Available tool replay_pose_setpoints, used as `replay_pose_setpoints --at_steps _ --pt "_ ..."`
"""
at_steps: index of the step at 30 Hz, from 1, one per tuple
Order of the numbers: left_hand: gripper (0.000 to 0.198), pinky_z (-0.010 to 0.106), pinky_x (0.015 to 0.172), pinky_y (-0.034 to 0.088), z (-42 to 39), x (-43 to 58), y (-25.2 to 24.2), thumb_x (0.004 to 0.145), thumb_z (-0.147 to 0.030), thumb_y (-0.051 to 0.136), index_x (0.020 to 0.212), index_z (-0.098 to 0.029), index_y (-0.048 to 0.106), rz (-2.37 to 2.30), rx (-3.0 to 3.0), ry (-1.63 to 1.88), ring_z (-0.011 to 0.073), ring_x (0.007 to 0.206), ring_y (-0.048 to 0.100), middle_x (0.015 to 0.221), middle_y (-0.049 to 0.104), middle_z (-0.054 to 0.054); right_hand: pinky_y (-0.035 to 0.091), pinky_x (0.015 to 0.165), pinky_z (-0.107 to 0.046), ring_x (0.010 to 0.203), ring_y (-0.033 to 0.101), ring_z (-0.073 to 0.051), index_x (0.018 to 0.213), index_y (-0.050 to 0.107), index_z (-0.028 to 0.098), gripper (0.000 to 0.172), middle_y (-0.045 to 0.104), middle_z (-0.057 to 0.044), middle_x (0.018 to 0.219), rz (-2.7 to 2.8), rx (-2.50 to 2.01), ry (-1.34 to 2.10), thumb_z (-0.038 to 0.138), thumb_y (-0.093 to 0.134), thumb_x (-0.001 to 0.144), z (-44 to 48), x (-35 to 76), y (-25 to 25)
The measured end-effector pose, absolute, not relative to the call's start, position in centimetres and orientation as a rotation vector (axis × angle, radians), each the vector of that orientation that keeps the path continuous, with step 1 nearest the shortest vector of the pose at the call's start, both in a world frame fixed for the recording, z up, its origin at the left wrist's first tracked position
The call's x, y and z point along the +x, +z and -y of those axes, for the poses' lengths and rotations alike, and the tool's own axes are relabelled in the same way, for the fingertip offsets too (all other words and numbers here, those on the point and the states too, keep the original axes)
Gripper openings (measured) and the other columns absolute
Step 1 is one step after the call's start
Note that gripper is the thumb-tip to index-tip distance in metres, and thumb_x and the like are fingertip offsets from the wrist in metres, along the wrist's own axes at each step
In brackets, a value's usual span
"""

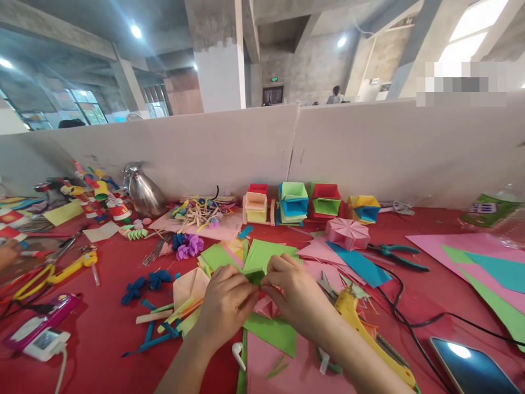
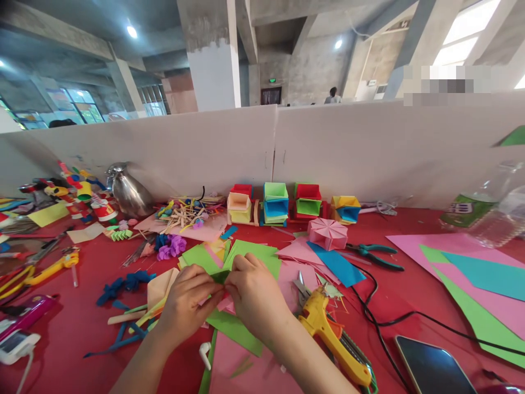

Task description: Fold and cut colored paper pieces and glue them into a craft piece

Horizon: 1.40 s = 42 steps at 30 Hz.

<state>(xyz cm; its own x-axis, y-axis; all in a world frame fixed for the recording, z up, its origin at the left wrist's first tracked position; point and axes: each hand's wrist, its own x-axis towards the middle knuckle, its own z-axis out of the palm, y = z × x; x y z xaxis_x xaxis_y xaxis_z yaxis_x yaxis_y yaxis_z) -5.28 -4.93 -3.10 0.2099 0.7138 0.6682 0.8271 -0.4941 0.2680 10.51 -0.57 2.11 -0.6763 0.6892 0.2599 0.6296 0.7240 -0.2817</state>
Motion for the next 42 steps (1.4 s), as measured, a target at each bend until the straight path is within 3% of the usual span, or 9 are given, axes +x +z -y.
replay_pose_setpoints --at_steps 9,12,17,23,30,35,38,42 --pt "0.005 0.032 0.063 0.041 4.7 -5.0 -3.9 0.078 -0.021 0.066 0.080 -0.020 0.070 1.521 -2.418 -1.098 0.0193 0.070 0.053 0.065 0.068 0.001 0.039 0.059 -0.027 0.072 0.056 -0.019 0.062 0.069 0.017 0.020 0.062 -0.006 0.071 2.816 -1.031 0.165 0.007 0.058 0.075 0.0 10.7 2.8" --pt "0.011 0.033 0.064 0.043 4.7 -5.0 -4.0 0.074 -0.018 0.069 0.085 -0.019 0.070 1.615 -2.443 -1.107 0.0194 0.071 0.054 0.067 0.069 0.002 0.039 0.059 -0.026 0.075 0.057 -0.019 0.066 0.070 0.017 0.018 0.063 -0.006 0.074 2.794 -1.073 0.165 0.008 0.057 0.075 0.2 10.7 2.5" --pt "0.010 0.031 0.061 0.042 4.8 -5.1 -3.8 0.074 -0.008 0.065 0.074 -0.018 0.069 1.662 -2.430 -1.154 0.0186 0.069 0.054 0.062 0.066 0.001 0.039 0.061 -0.026 0.076 0.056 -0.019 0.068 0.070 0.017 0.021 0.063 -0.007 0.075 2.745 -1.076 0.201 0.006 0.054 0.077 0.3 10.4 2.2" --pt "0.012 0.031 0.061 0.041 4.8 -5.6 -3.2 0.076 -0.010 0.062 0.074 -0.019 0.068 1.651 -2.315 -1.209 0.0196 0.070 0.053 0.061 0.065 0.001 0.041 0.064 -0.026 0.076 0.055 -0.018 0.066 0.070 0.015 0.022 0.060 -0.006 0.073 2.633 -1.007 0.302 0.004 0.054 0.077 -0.1 9.4 2.3" --pt "0.013 0.027 0.061 0.047 4.5 -6.5 -3.7 0.076 -0.012 0.060 0.075 -0.021 0.069 1.891 -2.271 -1.505 0.0157 0.067 0.058 0.068 0.059 0.000 0.047 0.070 -0.025 0.081 0.061 -0.015 0.100 0.065 0.020 0.019 0.065 -0.004 0.091 2.283 -0.898 0.640 0.020 0.051 0.088 -0.7 11.8 2.2" --pt "0.021 0.027 0.066 0.047 4.5 -6.0 -4.2 0.079 -0.011 0.053 0.097 -0.021 0.057 1.985 -2.303 -1.704 0.0157 0.072 0.059 0.073 0.057 -0.001 0.046 0.082 -0.028 0.094 0.058 -0.017 0.097 0.062 0.021 0.021 0.062 -0.004 0.099 2.210 -0.781 0.764 0.015 0.065 0.077 0.1 13.1 0.9" --pt "0.016 0.025 0.066 0.046 4.6 -5.6 -4.1 0.082 -0.011 0.048 0.094 -0.021 0.050 1.977 -2.330 -1.757 0.0147 0.071 0.056 0.072 0.055 -0.002 0.046 0.081 -0.029 0.092 0.057 -0.017 0.097 0.060 0.021 0.022 0.060 -0.004 0.098 2.163 -0.800 0.741 0.011 0.061 0.078 0.2 13.0 -0.4" --pt "0.014 0.027 0.070 0.043 4.9 -5.3 -3.8 0.086 -0.012 0.045 0.092 -0.022 0.053 1.798 -2.456 -1.621 0.0153 0.077 0.055 0.080 0.058 0.001 0.046 0.075 -0.028 0.084 0.057 -0.016 0.095 0.059 0.022 0.017 0.060 -0.003 0.088 2.093 -0.833 0.779 0.011 0.054 0.083 0.0 13.3 -1.7"
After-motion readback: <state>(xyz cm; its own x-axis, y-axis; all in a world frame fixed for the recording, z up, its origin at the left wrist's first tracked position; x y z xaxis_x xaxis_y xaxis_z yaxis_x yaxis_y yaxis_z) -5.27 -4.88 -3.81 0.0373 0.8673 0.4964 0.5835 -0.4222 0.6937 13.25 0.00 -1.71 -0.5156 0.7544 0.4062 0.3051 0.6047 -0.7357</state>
